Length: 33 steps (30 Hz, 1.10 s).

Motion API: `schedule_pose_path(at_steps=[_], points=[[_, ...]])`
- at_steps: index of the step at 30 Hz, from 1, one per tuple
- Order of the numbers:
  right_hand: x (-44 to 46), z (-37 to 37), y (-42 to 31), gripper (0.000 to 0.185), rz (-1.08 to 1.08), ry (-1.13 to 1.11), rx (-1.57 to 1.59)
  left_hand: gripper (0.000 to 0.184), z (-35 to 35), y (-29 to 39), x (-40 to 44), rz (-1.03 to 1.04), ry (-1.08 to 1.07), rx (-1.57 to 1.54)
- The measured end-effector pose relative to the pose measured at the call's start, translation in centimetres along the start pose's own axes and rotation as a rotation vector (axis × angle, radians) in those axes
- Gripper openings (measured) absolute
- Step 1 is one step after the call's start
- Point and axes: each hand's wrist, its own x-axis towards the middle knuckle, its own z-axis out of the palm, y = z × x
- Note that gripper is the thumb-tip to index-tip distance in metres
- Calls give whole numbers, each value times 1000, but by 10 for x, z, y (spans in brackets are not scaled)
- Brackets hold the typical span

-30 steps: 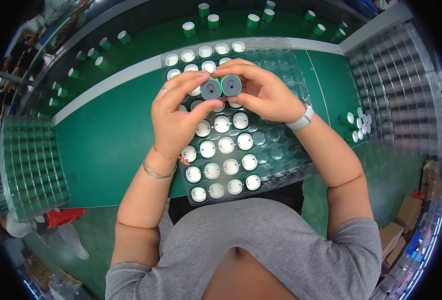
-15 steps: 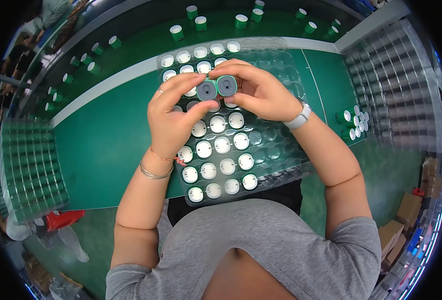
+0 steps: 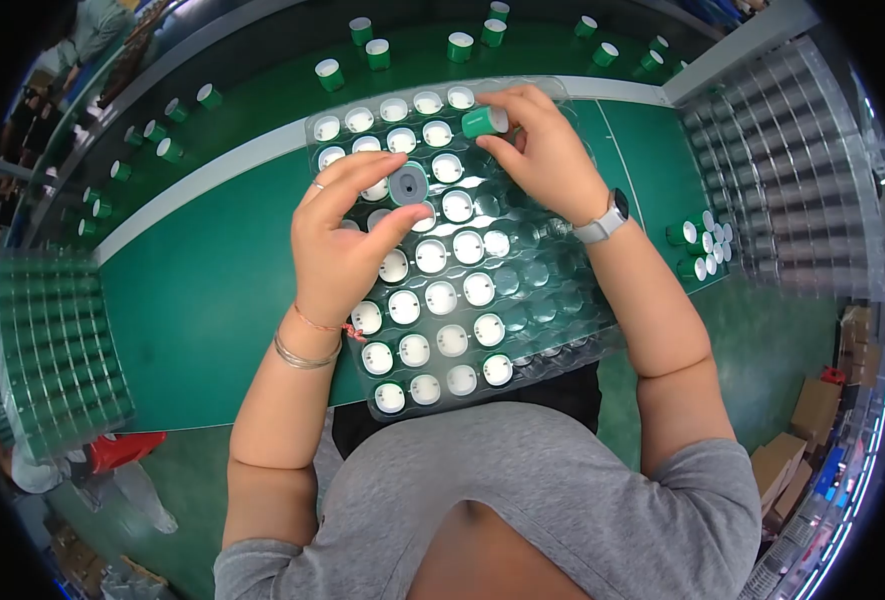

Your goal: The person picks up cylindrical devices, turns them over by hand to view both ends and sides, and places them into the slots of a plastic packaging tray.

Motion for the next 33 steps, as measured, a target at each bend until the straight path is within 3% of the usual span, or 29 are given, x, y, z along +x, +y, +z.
schedule_pose_path(at_steps=[2, 9, 11, 12, 15, 18, 26, 33], points=[[2, 9, 5, 43, -104, 38, 17, 44, 2, 0, 1, 15, -9, -14], [-2, 6, -17, 39, -111, 76, -41, 44, 3, 6, -2, -37, -39, -100], [-7, 3, -37, 40, 132, -192, 578, 44, 5, 5, -4, -11, -6, -51], [-9, 0, -47, 44, 219, -324, 736, 44, 6, 5, -5, 18, 24, -4], [-14, 7, -60, 47, 184, -531, 798, 43, 4, 9, -6, -45, 19, 7], [-11, 14, -59, 46, 330, -505, 951, 43, 5, 3, -7, 70, -4, 82], [-10, 14, -49, 43, 269, -526, 950, 43, 0, 8, 1, 106, -132, 116], [-9, 11, -46, 42, 360, -566, 1102, 41, -1, 4, 2, 135, -157, 112]])
